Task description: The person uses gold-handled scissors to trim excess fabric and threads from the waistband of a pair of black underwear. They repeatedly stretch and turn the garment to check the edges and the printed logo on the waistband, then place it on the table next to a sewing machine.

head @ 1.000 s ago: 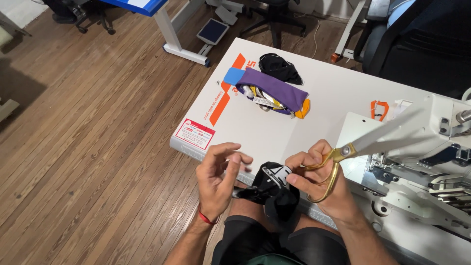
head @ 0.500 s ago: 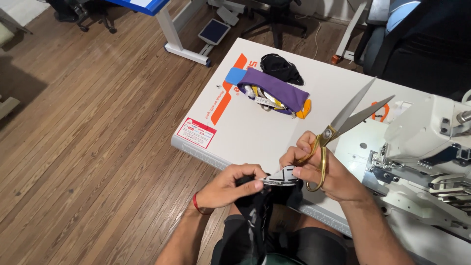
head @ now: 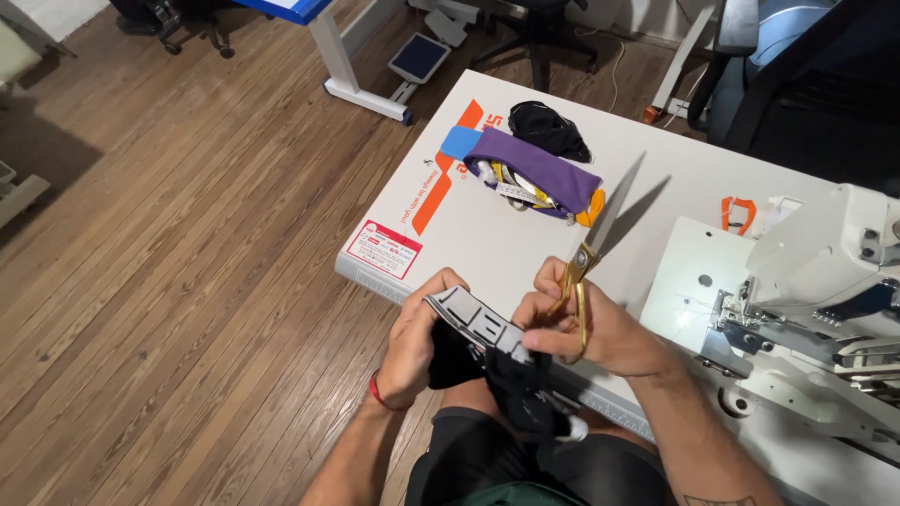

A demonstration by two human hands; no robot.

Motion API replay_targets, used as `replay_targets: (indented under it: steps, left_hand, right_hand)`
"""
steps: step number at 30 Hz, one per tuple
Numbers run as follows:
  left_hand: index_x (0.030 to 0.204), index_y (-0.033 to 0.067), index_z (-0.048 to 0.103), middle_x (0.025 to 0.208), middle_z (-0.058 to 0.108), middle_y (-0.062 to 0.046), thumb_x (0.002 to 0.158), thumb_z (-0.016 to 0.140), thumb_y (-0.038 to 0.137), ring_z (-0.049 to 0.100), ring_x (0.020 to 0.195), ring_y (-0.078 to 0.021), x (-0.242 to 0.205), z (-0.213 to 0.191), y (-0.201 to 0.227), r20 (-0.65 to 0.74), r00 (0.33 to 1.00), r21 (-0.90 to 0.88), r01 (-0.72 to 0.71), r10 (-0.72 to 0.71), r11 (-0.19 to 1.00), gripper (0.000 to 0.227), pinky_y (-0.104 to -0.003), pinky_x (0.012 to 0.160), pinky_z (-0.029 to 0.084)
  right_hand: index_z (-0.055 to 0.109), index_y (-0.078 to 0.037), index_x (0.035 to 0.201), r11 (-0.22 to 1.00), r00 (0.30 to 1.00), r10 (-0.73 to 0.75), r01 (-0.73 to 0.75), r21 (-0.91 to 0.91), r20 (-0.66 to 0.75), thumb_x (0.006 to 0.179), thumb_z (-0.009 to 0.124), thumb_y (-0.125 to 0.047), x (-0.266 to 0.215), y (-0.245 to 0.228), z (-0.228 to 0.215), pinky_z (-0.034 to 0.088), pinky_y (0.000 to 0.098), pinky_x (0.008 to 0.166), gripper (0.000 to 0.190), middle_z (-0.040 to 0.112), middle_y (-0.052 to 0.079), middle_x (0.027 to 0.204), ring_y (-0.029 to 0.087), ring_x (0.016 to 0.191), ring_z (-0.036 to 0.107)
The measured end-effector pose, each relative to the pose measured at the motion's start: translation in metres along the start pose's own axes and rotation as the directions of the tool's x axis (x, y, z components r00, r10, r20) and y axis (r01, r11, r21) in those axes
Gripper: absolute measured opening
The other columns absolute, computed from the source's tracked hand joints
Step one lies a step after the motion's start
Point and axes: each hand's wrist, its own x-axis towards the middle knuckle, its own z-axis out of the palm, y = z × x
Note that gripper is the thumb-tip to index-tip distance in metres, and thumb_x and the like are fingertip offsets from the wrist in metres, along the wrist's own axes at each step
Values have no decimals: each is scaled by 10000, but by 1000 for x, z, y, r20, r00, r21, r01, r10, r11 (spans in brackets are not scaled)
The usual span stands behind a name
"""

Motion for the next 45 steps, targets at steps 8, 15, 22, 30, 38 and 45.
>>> replay_targets:
  steps: [8,15,22,30,38,45]
  left_hand:
    - [1080,73,550,812,606,-14,679,820,285,612,763,-107,-4,14,-23,73,997,-286,0,21,958,528,-220,677,467]
    - [993,134,499,845,555,18,822,894,56,574,772,-77,-20,35,2,-76,997,-220,-38,21,975,437,-240,758,521]
    - [1052,85,599,1002,687,-42,865,875,79,690,951,-169,-24,37,11,-116,992,-280,-84,54,956,333,-316,890,596]
    - [1190,89,490,981,732,-71,902,845,54,735,901,-168,-32,49,22,-131,990,-332,-86,44,940,458,-335,841,640]
    - [1221,74,547,1016,705,-64,855,863,18,703,942,-174,-35,31,16,-223,971,-254,-146,89,956,487,-334,910,599]
    - [1119,93,519,786,608,5,721,955,54,600,705,-86,-45,16,19,-288,950,-96,-157,123,983,592,-231,687,525]
  right_hand:
    - [323,-183,982,931,976,-163,103,-351,-147,951,786,-62,7,-35,10,478,300,726,479,764,127,867,180,754,523]
    - [341,-197,907,833,928,-175,-38,-552,-328,952,785,-223,9,-69,40,420,314,950,447,843,12,1072,126,962,615]
    - [336,-259,970,692,840,-513,283,-664,-177,770,953,-225,-20,-62,41,569,253,872,649,826,10,997,162,940,730]
    - [321,-142,814,519,728,-622,107,-848,-289,886,858,3,-21,-76,81,490,205,668,561,780,65,972,87,840,774]
    - [345,-98,1022,722,717,-390,-151,-675,-578,1032,734,-96,18,-45,11,589,315,736,389,755,108,789,197,778,767]
    - [488,-229,1279,305,722,294,-692,-654,-627,1080,557,-384,53,-24,-9,482,437,822,262,875,-9,967,287,872,719]
